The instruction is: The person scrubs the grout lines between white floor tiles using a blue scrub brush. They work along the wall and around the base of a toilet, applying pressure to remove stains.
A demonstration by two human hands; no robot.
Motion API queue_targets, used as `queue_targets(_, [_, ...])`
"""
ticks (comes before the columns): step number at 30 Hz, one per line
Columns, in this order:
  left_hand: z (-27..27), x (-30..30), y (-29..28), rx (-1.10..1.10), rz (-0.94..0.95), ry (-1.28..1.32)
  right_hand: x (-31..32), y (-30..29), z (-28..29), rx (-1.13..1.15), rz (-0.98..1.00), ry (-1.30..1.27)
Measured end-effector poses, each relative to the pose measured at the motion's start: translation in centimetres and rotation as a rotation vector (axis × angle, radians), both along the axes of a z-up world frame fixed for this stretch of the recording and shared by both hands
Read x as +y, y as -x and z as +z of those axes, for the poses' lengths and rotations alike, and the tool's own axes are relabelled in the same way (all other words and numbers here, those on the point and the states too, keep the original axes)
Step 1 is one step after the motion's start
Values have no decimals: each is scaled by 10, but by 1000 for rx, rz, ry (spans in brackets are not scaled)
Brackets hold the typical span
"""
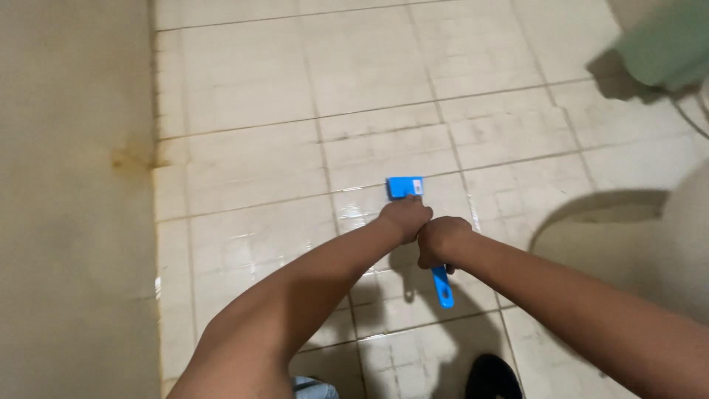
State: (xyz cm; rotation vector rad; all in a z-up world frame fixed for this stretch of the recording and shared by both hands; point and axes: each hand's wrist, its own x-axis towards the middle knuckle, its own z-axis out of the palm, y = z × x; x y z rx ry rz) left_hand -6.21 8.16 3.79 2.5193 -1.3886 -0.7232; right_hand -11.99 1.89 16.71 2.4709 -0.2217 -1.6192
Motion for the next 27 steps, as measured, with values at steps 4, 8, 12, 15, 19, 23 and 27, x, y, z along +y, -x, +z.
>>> queue_targets(4, [-2,40,-6,64,57,36,37,-11,9,-33,106,-42])
queue_targets(8, [13,55,-10,56,74,80,44,-17,3,4,178,-1])
queue_targets(12, [20,39,-5,55,78,36,17,-12,2,-46,203,1])
queue_targets(15, [18,14,0,65,50,8,-20,5,-16,-149,144,-45])
queue_targets(19, [7,-13,8,-5,12,18,-63,27,-37,-232,21,-99])
queue_targets(23, [4,-18,7,16,59,-73,-67,24,-41,-207,15,-130])
queue_targets(27, [-7,10,-3,-1,107,-115,-41,6,-47,-165,82,-179])
